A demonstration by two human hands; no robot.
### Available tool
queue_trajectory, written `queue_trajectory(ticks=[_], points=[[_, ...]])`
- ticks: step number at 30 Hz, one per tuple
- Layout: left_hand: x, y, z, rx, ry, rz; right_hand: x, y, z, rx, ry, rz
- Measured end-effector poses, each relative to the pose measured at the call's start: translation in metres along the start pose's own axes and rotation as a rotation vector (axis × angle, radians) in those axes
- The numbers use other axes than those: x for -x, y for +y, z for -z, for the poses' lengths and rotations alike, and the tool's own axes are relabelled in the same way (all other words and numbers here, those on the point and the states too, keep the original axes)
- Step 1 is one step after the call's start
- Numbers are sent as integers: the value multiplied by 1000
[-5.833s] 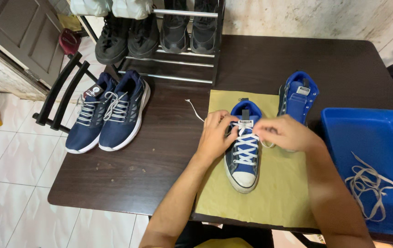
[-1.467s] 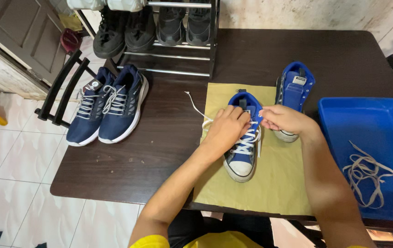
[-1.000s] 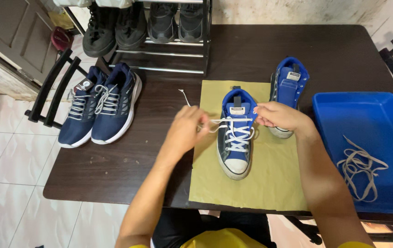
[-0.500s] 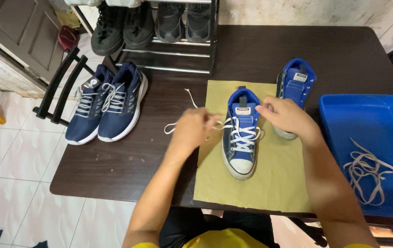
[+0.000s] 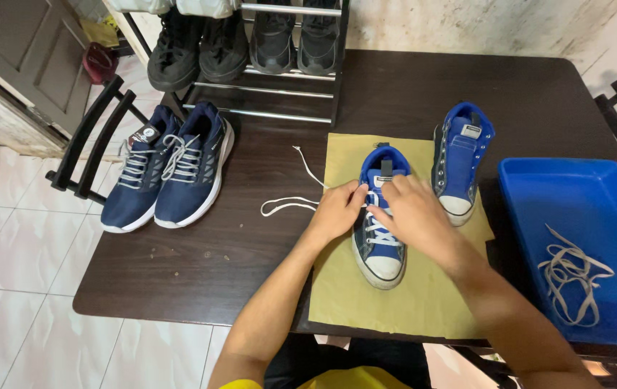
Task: The person removes the laces from a pair of blue high-top sneakers. They pull the laces out of the eyelets one by one, place the removed laces into a blue tray, and then repeat the process for the second shoe.
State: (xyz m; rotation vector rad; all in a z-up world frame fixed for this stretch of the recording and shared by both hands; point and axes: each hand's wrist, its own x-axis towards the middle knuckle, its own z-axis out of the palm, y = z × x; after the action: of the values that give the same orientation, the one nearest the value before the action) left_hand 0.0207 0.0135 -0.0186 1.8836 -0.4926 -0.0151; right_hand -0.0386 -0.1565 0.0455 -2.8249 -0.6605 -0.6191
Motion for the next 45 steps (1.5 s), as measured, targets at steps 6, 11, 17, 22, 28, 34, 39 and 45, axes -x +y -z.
queue_trajectory(ticks=[6,11,17,22,28,34,39,45], points=[[0,-7,0,1,-9,-59,5,-7,-23,-29,-7,-23],[1,-7,-3,-20,24,-58,25,37,-16,-442,73,-273],[10,11,3,-172,131,-258,59,68,-10,-910,187,-597],[13,24,3,-318,133,-521,66,68,-11,-1001,79,-319],[8,25,8,-274,138,-509,69,72,3,-1033,82,-300],[-1,56,15,-276,121,-627,50,50,20,-831,190,-346],[-10,96,7,-331,66,-754,35,44,31,-689,72,-281],[-8,98,11,-60,41,-588,52,73,21,-1088,65,-564]])
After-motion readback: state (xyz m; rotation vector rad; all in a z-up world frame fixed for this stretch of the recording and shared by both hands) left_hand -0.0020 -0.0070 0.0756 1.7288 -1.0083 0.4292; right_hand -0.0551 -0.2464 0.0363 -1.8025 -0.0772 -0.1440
